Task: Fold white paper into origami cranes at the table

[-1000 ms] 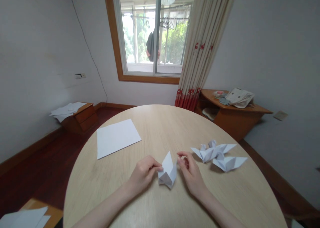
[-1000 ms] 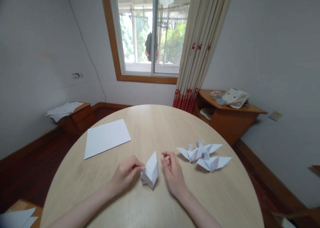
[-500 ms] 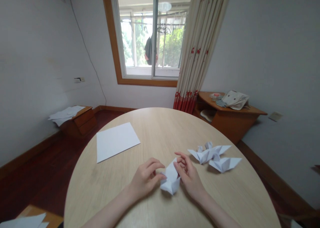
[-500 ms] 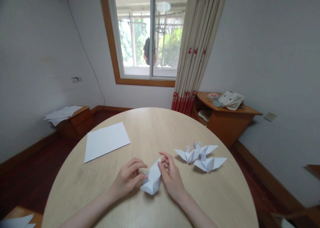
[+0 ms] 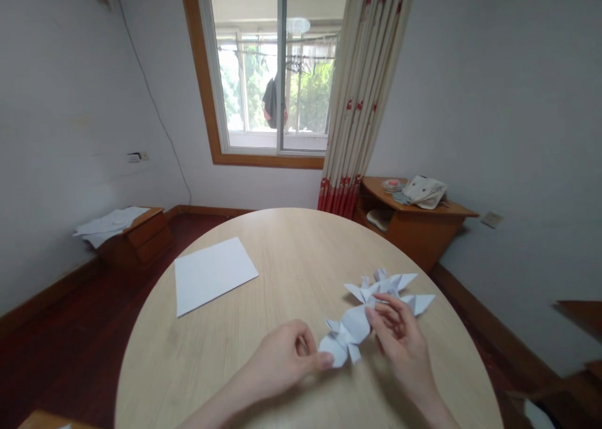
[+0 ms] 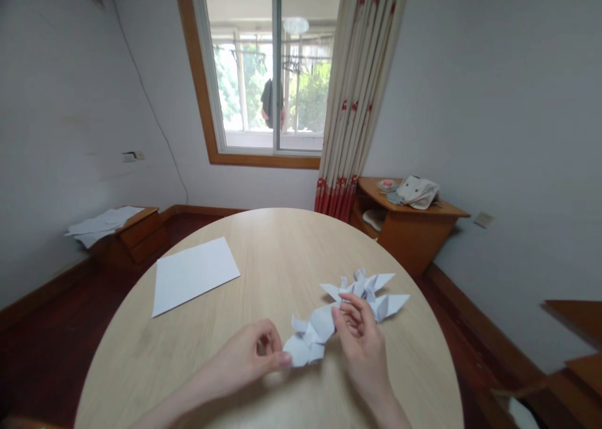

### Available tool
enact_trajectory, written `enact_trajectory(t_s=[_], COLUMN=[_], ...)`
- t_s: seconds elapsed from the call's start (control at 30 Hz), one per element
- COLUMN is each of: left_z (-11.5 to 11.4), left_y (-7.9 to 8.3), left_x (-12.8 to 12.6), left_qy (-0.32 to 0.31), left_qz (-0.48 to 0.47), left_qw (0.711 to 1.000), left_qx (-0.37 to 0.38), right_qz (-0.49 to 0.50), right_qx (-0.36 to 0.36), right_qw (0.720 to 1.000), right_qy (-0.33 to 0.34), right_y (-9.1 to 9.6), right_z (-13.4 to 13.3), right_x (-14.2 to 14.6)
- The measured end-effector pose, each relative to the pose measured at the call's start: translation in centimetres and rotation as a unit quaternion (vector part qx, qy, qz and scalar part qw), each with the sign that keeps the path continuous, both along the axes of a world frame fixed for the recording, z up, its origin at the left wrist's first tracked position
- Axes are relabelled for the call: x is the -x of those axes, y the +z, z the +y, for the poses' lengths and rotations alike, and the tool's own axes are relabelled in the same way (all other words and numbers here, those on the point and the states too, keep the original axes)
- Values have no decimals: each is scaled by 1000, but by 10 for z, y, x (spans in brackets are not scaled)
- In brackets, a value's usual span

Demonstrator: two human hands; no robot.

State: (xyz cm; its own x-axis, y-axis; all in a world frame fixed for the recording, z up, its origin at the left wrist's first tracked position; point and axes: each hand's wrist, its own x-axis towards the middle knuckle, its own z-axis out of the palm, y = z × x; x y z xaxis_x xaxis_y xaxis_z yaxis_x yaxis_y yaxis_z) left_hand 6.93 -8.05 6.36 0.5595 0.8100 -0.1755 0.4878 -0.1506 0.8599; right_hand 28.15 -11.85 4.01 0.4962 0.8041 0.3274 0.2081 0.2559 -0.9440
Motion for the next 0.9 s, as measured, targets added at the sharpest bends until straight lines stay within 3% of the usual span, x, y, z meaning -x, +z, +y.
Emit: enact_trajectory(t_s=[0.13,0.27,0.37,0.63,0.77,0.9], left_z=[2,1,-2,-2,3,7], left_y=[3,9,8,-19,-29,-37], left_x=[-10,-26,-41,-93,-106,-107], left_qy=[-122,-78,-80,-22,-24,-21], left_qz=[-108,-64,-53,-154,-127,-87], left_qw=[984,994,994,979,981,989], left_qx=[73,46,44,132,148,116], right_qz=[47,57,46,50,52,46], right_qx=[7,0,-1,27,45,67], right_qw=[998,994,993,989,984,984], right_qy=[-38,-89,-112,-139,-162,-160], right_y=[3,7,6,-14,-30,-42], right_z=[-14,-24,-29,-28,-22,-14], right_x=[-12,-26,-38,-72,-97,-117])
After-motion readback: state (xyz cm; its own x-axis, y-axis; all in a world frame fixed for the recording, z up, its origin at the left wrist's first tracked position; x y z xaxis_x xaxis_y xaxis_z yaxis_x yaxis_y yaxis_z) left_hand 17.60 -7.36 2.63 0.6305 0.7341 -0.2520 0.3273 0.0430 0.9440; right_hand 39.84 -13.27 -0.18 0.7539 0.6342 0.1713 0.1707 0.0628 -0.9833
